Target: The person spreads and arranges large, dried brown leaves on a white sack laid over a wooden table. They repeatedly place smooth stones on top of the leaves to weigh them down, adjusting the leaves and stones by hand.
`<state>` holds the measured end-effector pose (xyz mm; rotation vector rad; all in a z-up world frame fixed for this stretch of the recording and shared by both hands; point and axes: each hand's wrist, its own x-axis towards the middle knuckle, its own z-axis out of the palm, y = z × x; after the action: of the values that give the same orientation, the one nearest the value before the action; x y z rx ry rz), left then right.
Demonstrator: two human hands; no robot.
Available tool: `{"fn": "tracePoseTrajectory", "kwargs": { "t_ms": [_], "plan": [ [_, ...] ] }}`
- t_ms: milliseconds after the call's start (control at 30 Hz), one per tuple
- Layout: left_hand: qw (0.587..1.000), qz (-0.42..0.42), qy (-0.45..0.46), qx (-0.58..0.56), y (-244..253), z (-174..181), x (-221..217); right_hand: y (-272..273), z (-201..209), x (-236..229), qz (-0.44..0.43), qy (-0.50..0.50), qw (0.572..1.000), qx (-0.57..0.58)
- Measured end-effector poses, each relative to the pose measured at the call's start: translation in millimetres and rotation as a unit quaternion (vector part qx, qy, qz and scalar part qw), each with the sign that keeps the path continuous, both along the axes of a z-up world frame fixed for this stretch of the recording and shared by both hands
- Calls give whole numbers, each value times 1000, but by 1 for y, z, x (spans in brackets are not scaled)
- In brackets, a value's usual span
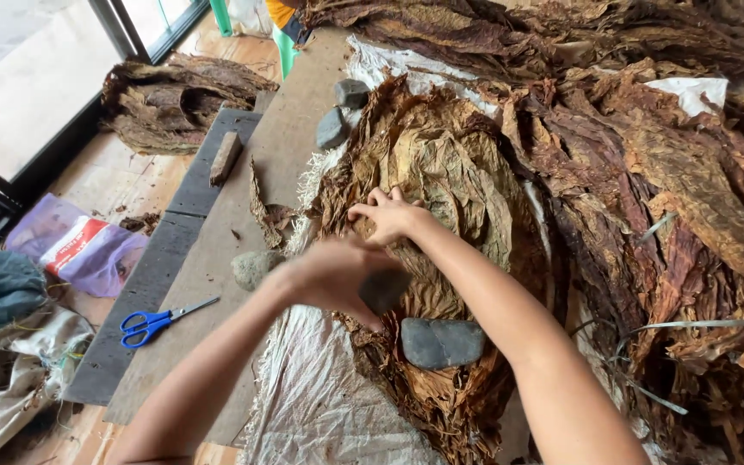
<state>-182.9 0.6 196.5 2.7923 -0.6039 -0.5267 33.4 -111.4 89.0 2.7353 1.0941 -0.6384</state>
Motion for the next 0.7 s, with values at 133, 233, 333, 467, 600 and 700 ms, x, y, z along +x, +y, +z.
{"fn": "tracePoseTrajectory", "kwargs": {
  "t_ms": [133, 233, 333, 467, 600, 700],
  "plan": [
    [996, -87, -3, -33, -39, -21, 19, 28, 1, 9, -5, 12, 999, -53],
    [995, -65, -29, -67, -43, -74, 53, 40, -3, 22, -46, 62, 995, -66],
    [988, 26, -45, -146, -39, -104, 71, 28, 40, 9, -12, 138, 989, -60],
    [962, 144, -97, -210, -28, -160, 116, 29, 65, -14, -26, 119, 988, -96],
    [925, 202, -272, -169, -25, -224, 163, 41, 42, 5, -24, 136, 984, -112],
    [921, 211, -267, -190, -28, -222, 166, 39, 79, -26, -74, 132, 982, -116]
  ]
}}
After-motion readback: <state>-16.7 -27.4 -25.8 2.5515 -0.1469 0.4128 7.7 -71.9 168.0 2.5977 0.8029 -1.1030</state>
